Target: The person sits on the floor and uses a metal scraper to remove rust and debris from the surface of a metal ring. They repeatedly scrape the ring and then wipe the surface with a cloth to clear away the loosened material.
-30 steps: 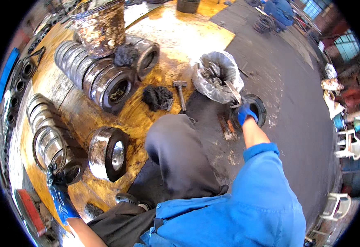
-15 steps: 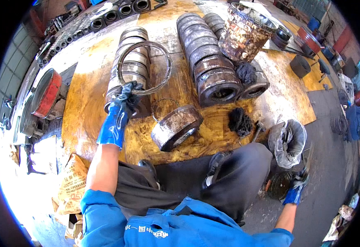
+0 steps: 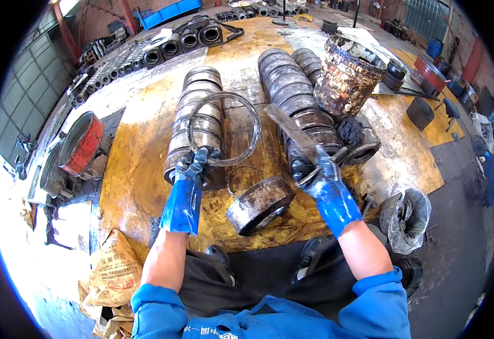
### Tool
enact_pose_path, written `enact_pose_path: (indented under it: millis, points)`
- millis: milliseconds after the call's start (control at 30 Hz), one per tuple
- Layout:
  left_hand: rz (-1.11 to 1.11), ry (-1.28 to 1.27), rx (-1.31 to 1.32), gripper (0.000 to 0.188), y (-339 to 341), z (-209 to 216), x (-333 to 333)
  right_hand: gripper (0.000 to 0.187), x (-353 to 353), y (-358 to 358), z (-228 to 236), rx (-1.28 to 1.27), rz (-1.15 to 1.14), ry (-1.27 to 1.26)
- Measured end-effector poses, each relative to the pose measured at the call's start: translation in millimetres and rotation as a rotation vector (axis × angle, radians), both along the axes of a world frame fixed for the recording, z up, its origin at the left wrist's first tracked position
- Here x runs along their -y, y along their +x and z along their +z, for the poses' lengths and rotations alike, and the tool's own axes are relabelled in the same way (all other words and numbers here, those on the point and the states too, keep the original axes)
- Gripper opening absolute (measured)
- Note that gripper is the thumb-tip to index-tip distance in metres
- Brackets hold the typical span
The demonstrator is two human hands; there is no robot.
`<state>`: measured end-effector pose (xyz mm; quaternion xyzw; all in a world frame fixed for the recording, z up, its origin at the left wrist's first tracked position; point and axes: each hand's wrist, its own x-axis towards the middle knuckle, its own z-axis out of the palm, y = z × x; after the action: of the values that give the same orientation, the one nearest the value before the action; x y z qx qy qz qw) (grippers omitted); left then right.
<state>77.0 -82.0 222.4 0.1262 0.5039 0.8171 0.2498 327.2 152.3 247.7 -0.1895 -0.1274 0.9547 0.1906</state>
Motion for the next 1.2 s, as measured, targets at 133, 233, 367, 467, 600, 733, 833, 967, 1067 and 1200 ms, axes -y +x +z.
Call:
enact_pose_path:
  millis: [133,233,367,467,600,733,833,967,1067,1200]
  points:
    - [-0.129,-0.308,-0.114,0.037,-3.8,-3.9,12.0,0.045,20.7,-18.3,-13.3,0.135,-0.006,0.196]
    - [-0.122,-0.243,-0.369,0.028,-11.0,-21.9,22.3,0.047,32.4,-23.6,-4.0,0.109,-0.050,0.426]
    - [-0.154,-0.636,-0.539,0.020,14.9,0.5,8.8,0.054,29.1,-20.6,3.7,0.123,-0.015,0.690]
    - [-0.164,-0.716,-0.683,0.023,10.8,-16.5,6.5,0.055,49.2,-23.0,7.9,0.091,0.147,0.874]
    - [-0.175,-0.520,-0.341,0.019,38.0,20.4,-2.3,0.058,68.7,-25.2,10.5,0.070,0.301,1.000]
    - [-0.162,-0.485,-0.249,0.014,15.9,18.7,4.3,0.047,32.1,-4.4,9.0,-0.102,0.216,1.031]
    - [-0.174,-0.608,-0.340,0.021,8.5,21.0,14.8,0.042,18.2,21.7,31.8,0.113,-0.354,2.384]
    - [-0.202,-0.785,-0.663,0.026,-3.6,14.7,30.5,0.043,16.5,32.9,40.7,0.162,-0.388,2.713]
    - [-0.243,-0.925,-0.770,0.025,3.2,19.5,27.1,0.043,15.0,40.0,39.8,0.222,-0.321,2.844]
    - [-0.245,-0.974,-0.885,0.024,9.4,17.7,23.5,0.042,17.1,44.0,39.7,0.226,-0.307,2.886]
